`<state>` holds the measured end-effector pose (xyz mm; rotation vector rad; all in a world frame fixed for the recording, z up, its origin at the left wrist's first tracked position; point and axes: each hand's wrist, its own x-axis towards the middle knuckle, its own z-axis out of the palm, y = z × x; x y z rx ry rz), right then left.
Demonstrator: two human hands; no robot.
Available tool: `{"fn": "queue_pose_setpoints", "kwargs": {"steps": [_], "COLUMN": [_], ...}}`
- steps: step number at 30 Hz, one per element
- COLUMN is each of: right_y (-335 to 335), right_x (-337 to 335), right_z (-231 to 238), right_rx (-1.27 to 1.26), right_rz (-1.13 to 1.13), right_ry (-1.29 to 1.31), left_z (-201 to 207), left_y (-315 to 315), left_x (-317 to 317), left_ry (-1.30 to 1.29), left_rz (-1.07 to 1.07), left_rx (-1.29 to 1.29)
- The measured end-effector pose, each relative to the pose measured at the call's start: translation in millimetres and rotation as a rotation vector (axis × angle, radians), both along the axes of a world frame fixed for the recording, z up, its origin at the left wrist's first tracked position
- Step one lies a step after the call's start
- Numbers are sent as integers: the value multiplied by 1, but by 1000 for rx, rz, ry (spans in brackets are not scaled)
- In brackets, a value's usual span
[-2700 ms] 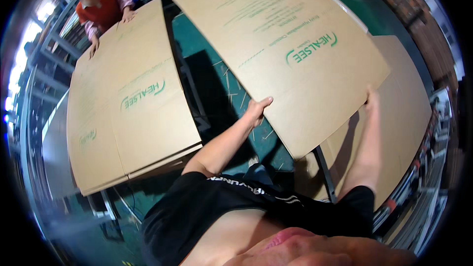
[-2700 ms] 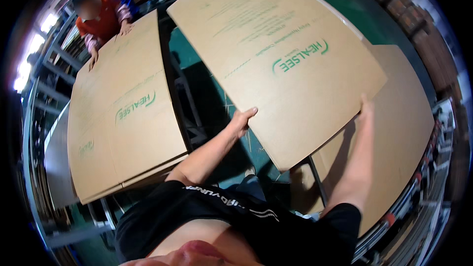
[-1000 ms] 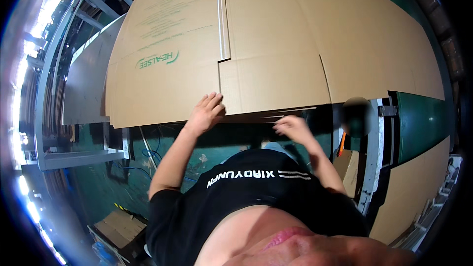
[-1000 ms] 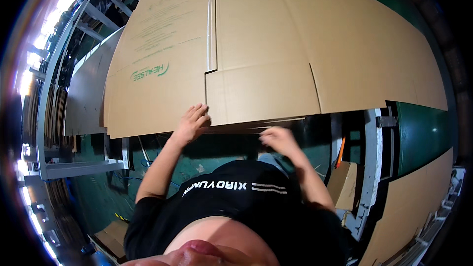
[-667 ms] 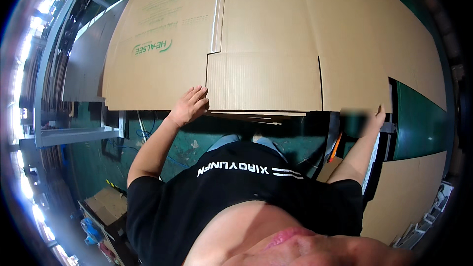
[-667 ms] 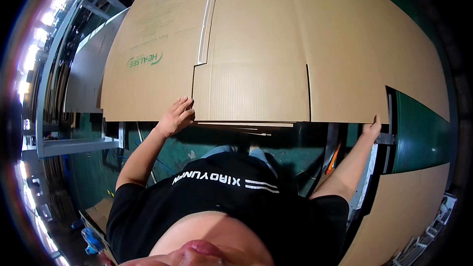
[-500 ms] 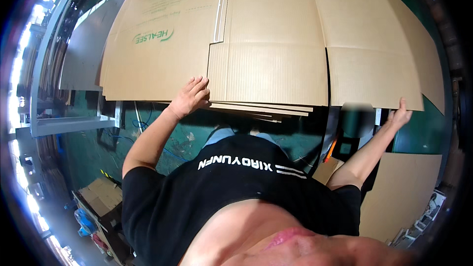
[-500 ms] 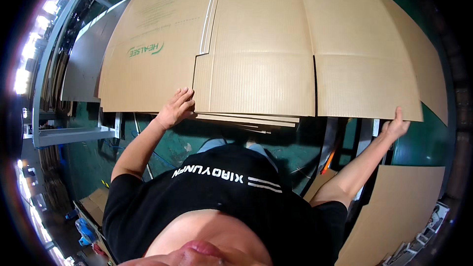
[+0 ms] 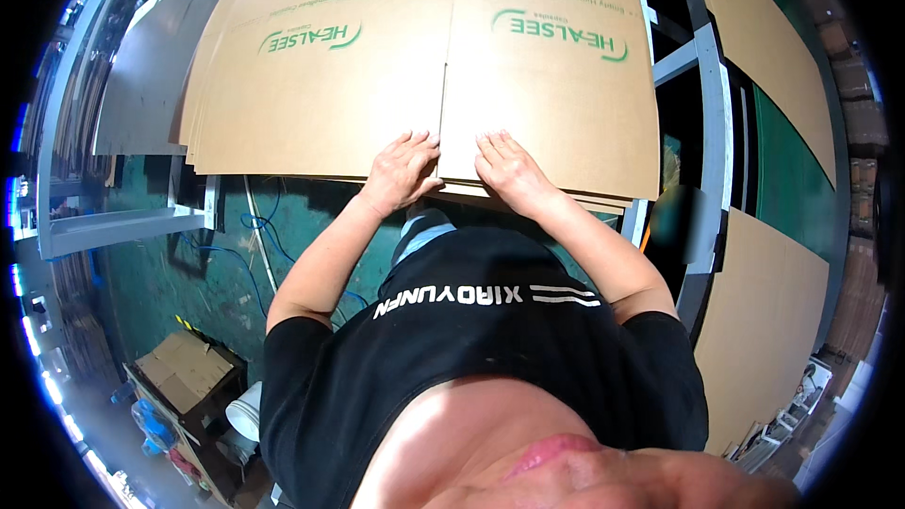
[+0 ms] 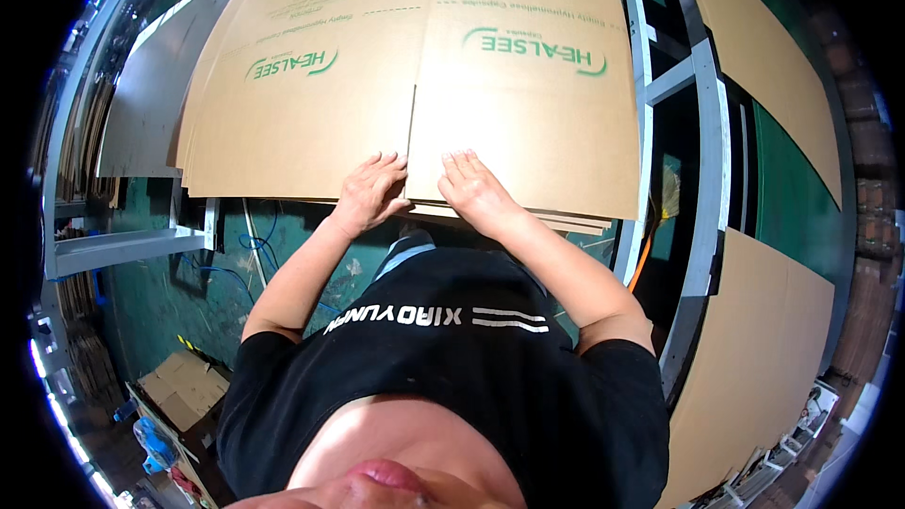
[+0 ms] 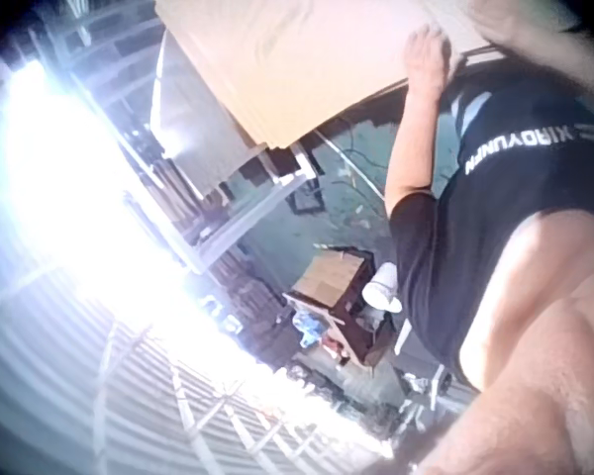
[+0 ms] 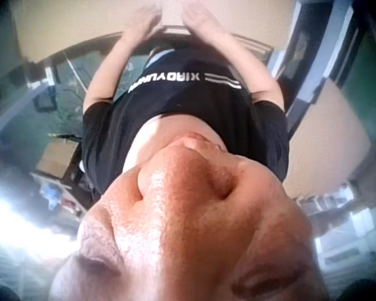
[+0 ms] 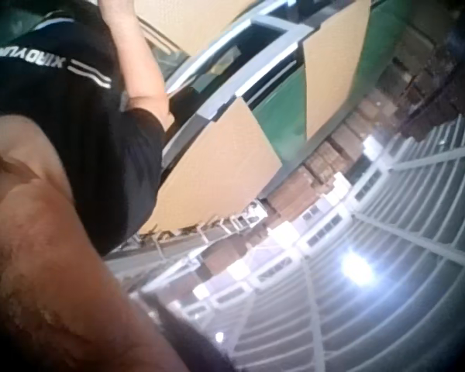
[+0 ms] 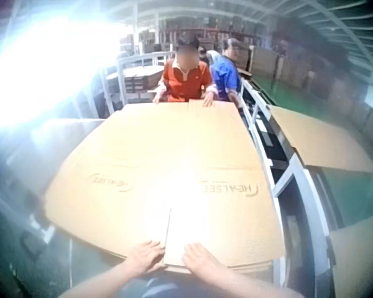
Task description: The person folds large cardboard sheets on a conveyor belt. They repeatedly pick up the sheets, fold them in half, and place them back onto the moving belt.
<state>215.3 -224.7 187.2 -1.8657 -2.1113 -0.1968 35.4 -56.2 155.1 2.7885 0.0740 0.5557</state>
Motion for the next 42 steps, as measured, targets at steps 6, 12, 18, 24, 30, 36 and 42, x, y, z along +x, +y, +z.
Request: {"fn": "queue_pose_setpoints", "kwargs": {"steps": [6,12,18,24,30,36,42], "right_y": [-4,18,5,-11,-10,17,106], "right_x": [21,165,259,275,266,231,26], "right_z": [5,-31,-20,-50,-56,-38,-26], "right_rx": [-125,125,-35,-73,-67,-22,76], "right_rz": [117,-852,-1552,-1516,-1529,-1405,295], "right_ry": [180,372,416,461,435,34,476], "left_z": [-1,-2,1,-3,-15,-8,-15], "left_y": [-4,-1,2,13,13,18,22], "left_x": [-6,-6,-3,-6,-2,-1,4], "left_ry": [-19,-72,-38,114,51,27,-107], "left_rz": [46,38,22,20,-27,-16,109], "left_rx": [-63,-110,-72,119,187,14,-129]}}
